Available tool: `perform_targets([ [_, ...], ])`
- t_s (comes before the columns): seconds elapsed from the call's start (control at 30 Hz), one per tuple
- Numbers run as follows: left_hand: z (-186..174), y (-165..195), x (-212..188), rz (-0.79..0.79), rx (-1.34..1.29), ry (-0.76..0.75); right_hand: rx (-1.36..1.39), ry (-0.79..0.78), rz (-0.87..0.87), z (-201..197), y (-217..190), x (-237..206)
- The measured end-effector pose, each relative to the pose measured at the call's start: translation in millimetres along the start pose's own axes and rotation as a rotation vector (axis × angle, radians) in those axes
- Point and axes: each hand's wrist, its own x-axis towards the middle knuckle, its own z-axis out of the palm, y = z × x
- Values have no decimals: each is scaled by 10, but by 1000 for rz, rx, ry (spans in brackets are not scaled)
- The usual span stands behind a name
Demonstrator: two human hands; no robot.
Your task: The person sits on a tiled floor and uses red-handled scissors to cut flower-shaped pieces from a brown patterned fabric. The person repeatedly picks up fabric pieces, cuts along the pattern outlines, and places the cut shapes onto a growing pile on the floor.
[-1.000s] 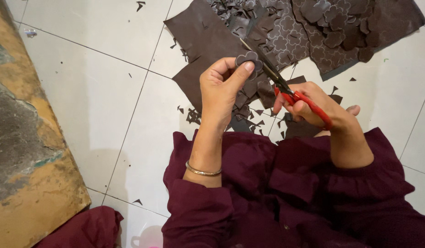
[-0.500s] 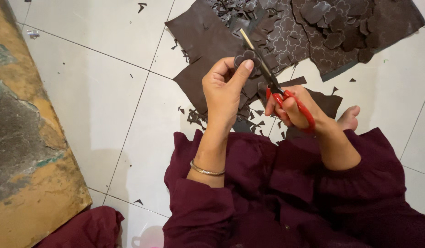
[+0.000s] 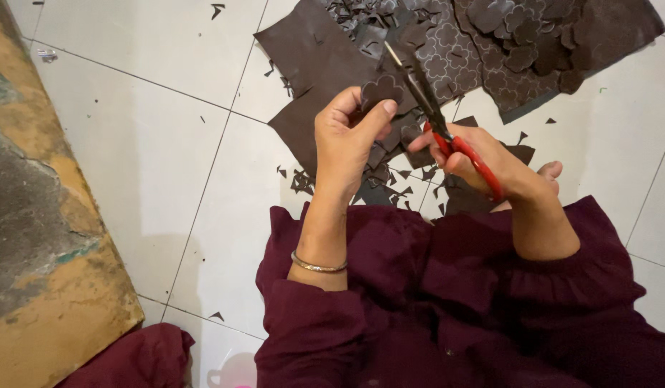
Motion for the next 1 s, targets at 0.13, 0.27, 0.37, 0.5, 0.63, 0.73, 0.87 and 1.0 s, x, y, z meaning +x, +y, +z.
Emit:
perform_targets([
  [0.13, 9, -3, -15, -20, 14, 5, -15, 29, 171, 43, -35, -4],
  [0.27, 10, 21, -24, -36, 45, -12, -30, 22, 32, 62, -51, 4],
  [0.37, 12, 25, -21, -39, 41, -28, -17, 22, -1, 60, -46, 6],
  [0.5, 6, 19, -25, -33, 41, -35, -23, 31, -80, 74, -24, 4],
  [0.63, 18, 9, -24, -31, 27, -12, 3, 26, -72, 108, 2, 28],
  [0.73, 32, -8, -42, -15, 16, -13, 23, 38, 11, 129, 13, 31],
  [0.87, 57, -50, -37, -10, -8, 12, 70, 46, 53, 172, 30, 46],
  [1.0, 65, -84, -37, -14, -23, 18, 54, 75, -7, 182, 35, 39],
])
